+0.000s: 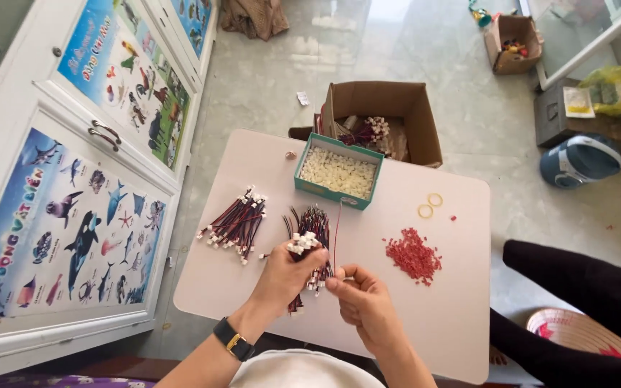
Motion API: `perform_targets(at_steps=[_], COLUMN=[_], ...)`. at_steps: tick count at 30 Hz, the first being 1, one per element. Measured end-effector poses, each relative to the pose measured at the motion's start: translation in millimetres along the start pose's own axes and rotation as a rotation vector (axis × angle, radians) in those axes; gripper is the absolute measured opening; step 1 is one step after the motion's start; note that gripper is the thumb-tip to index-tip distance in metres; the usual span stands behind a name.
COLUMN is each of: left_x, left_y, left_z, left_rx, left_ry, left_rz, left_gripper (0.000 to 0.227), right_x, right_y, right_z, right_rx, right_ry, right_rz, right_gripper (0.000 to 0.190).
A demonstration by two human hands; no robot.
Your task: The person assembles small white plastic connectors onto bundles of wires.
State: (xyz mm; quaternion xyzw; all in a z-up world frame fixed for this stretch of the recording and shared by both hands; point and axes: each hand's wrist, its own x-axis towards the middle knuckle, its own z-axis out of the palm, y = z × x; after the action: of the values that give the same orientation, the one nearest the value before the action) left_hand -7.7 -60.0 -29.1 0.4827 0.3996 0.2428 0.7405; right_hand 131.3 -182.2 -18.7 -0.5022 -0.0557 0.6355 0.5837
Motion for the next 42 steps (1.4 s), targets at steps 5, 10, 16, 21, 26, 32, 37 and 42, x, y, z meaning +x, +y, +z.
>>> perform_targets(at_steps=[5,10,16,21,26,32,37,42], left_x=[-7,-26,-35,-29,-21,-18,-15,-12], left_y=[45,56,70,72,64,71,44,43], left_z=[5,12,24,22,19,24,13,6], left_rx=[-0.281,0.001,0.216,0.189,0.216,0.263,0.268,0.303], left_ry=[0.057,-0.075,-0.202,-0.286,-0.314,-0.288,-0.158,-0.277], left_rz=[-0.108,0.029,0.064,0.013,0.022,-0.067,-0.038,-0.003], left_gripper=[0.011,0.012,0.012,0.014,0.015,0.015,0.020,0.018], right_x=[-6,-6,-4,-3,-5,0,1,17], right_y=[1,-28,-46,-38,-41,-36,-29,-1], right_z=[-3,-5,-5,-8,-7,-12,-2,-28], right_rx=[-0.246,-0.350,-0.029,-0.048,-0.109,-0.138,0.103,0.324], right_ry=[-0.106,-0.108,-0.090,-0.057,-0.030,0.006,0.070,0.016], right_rz=[-0.005,-0.010,-0.173,-0.222,-0.263,-0.259,-0.138,0.023], right_gripper=[0.017,0.019,0.021,0.021,0.021,0.023,0.024,0.032])
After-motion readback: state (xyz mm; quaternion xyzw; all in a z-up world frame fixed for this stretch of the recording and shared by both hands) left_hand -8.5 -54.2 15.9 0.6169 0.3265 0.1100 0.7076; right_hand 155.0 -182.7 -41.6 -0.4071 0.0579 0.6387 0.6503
